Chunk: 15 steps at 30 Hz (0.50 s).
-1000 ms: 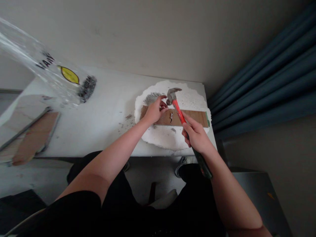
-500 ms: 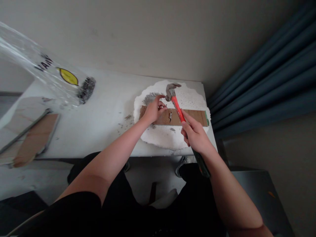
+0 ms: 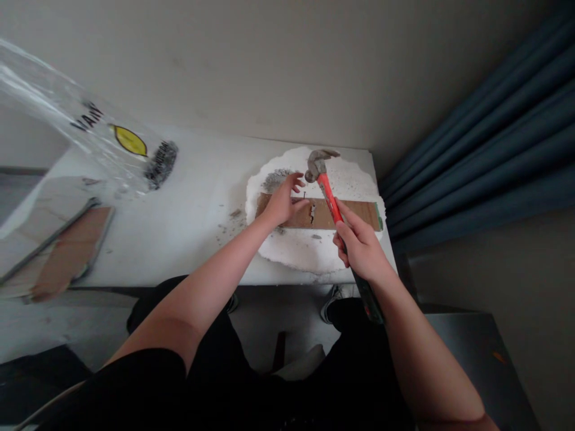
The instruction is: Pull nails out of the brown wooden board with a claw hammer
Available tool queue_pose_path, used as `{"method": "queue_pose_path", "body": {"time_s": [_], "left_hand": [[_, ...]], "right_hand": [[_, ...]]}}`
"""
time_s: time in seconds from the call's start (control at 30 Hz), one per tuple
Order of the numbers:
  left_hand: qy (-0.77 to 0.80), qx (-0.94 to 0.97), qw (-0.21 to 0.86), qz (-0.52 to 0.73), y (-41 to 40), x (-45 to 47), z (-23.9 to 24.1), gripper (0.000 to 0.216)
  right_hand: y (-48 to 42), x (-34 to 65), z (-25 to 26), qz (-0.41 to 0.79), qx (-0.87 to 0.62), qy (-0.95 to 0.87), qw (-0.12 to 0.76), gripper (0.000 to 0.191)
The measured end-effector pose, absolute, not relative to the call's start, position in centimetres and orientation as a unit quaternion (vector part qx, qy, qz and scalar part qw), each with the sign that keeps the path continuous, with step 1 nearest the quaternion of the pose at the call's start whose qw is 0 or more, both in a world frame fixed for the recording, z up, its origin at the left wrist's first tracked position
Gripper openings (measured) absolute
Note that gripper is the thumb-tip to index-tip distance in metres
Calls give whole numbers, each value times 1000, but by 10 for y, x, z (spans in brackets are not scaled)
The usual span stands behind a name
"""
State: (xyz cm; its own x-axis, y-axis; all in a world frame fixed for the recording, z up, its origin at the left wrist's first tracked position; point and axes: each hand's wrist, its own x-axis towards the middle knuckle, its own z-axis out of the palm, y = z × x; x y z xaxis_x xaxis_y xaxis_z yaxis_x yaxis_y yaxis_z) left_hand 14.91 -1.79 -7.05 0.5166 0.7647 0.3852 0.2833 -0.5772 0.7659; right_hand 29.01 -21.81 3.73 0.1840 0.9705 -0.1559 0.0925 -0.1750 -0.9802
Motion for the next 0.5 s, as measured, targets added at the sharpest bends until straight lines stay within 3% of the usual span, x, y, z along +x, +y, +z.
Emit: {"method": "queue_pose_path", "body": {"time_s": [0.27,0.5], "left_hand": [[319,795,369,361,-21,148,-65,57],[341,792,361,355,-21,149,-64,57]], "right_hand": [[-219,290,42,462,-610,-433,476,61],[-222,287,38,490,-600,-428,465,59]]}}
